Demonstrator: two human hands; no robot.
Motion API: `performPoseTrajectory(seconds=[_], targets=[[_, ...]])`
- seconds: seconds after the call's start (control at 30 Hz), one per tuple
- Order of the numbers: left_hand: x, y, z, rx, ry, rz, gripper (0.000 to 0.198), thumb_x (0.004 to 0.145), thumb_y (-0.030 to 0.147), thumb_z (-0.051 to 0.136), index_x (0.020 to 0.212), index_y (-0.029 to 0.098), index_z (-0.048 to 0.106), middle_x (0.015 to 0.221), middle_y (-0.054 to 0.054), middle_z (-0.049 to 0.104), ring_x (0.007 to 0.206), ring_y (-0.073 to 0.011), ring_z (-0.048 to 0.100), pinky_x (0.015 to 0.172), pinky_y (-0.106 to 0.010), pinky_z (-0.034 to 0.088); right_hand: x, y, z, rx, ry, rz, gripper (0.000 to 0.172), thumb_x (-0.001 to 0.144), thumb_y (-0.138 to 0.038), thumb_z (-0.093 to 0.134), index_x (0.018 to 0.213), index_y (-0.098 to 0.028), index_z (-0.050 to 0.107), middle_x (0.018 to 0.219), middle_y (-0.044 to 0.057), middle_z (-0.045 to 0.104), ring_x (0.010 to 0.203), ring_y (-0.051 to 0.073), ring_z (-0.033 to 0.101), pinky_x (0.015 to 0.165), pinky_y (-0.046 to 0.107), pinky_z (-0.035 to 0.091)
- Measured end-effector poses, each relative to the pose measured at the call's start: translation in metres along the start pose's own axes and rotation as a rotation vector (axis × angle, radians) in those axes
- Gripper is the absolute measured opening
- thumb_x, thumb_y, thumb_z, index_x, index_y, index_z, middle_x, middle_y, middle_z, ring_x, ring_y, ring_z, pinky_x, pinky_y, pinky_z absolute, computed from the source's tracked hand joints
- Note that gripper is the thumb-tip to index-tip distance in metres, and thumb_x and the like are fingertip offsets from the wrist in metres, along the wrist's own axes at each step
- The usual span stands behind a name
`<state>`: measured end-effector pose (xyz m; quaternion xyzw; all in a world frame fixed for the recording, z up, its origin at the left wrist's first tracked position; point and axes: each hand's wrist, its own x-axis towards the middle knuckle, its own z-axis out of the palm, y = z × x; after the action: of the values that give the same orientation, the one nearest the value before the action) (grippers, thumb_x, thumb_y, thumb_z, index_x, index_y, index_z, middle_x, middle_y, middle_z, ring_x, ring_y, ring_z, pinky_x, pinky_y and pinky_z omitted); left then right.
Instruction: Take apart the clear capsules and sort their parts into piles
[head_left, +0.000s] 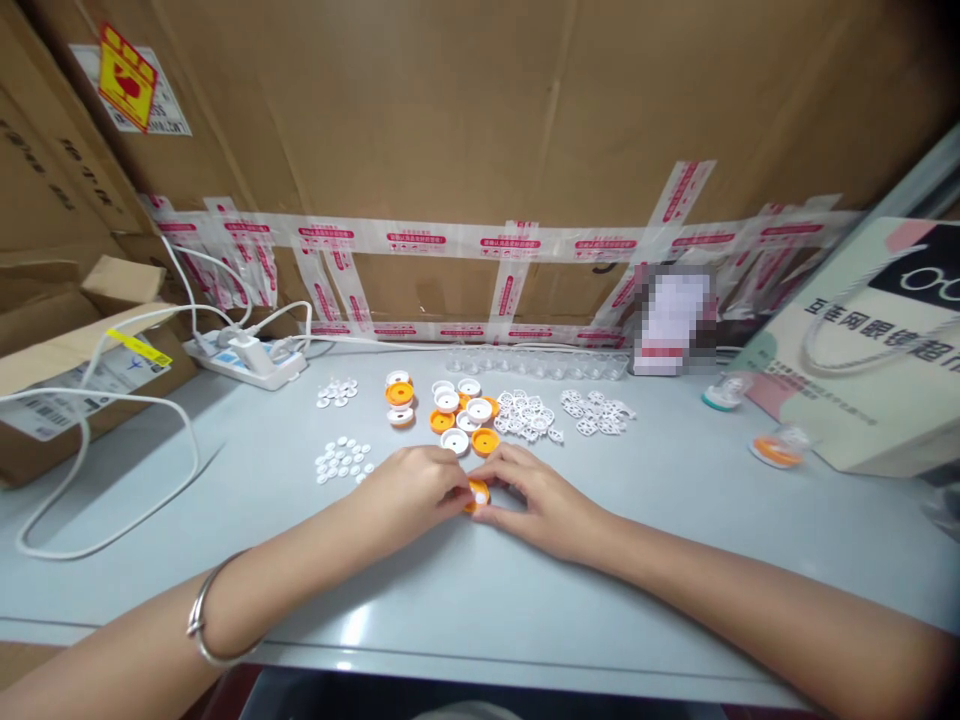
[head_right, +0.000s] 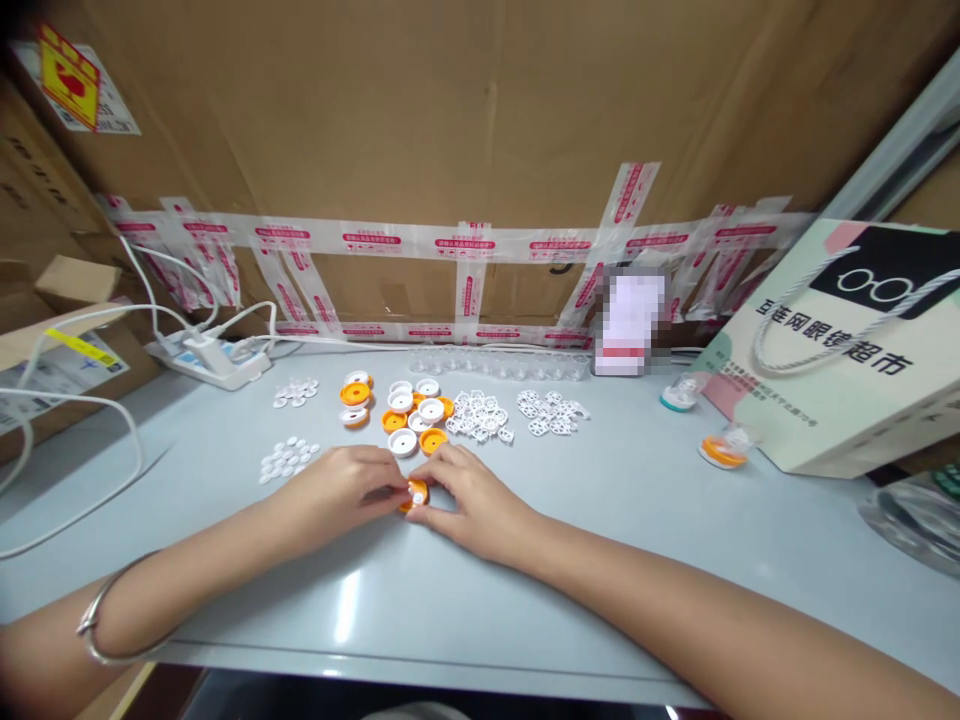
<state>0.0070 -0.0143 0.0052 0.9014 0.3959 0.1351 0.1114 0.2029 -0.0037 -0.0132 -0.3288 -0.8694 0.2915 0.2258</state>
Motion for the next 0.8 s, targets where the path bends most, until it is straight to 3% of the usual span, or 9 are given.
performPoseTrajectory(seconds=[0.2,0.37,0.57,0.8], targets=[[-0.007,0.005,0.007,0.273,0.035,0.125,0.025,0.087,0.02,0.04,0.074,0.014,0.06,0.067,-0.004,0.06,0.059,-0.0135,0.056,0.054,-0.023,0.04,0.0,0.002,0.001,0.009,0.012,-0.009,0.021,0.077,-0.03,0.06,0.097,-0.022,0.059,0.091,0.004,0.053,0.092,0.018,0.05,0.082,0.031,0.042],[-0.012,-0.018,-0.01,0.406,0.137,0.139,0.025,0.087,0.022,0.038,0.076,0.015,0.059,0.069,-0.003,0.061,0.063,-0.0131,0.057,0.055,-0.023,0.04,0.001,0.0,0.0,0.025,-0.001,-0.001,0.022,0.078,-0.03,0.059,0.098,-0.023,0.06,0.091,0.004,0.055,0.09,0.018,0.051,0.081,0.032,0.043],[-0.02,-0.054,-0.032,0.633,-0.059,-0.048,0.021,0.081,0.015,0.041,0.066,0.015,0.056,0.066,-0.003,0.06,0.056,-0.0118,0.055,0.056,-0.024,0.037,0.0,0.001,0.0,0.027,-0.011,0.023,0.024,0.077,-0.032,0.059,0.099,-0.022,0.061,0.092,0.004,0.054,0.091,0.017,0.051,0.083,0.031,0.042],[-0.024,-0.056,-0.031,0.597,-0.159,-0.146,0.018,0.08,0.015,0.044,0.069,0.017,0.057,0.07,-0.003,0.061,0.059,-0.0151,0.057,0.057,-0.027,0.037,0.0,0.006,0.002,-0.007,0.013,0.003,0.028,0.077,-0.029,0.057,0.103,-0.021,0.062,0.088,0.005,0.053,0.086,0.016,0.051,0.08,0.03,0.043]])
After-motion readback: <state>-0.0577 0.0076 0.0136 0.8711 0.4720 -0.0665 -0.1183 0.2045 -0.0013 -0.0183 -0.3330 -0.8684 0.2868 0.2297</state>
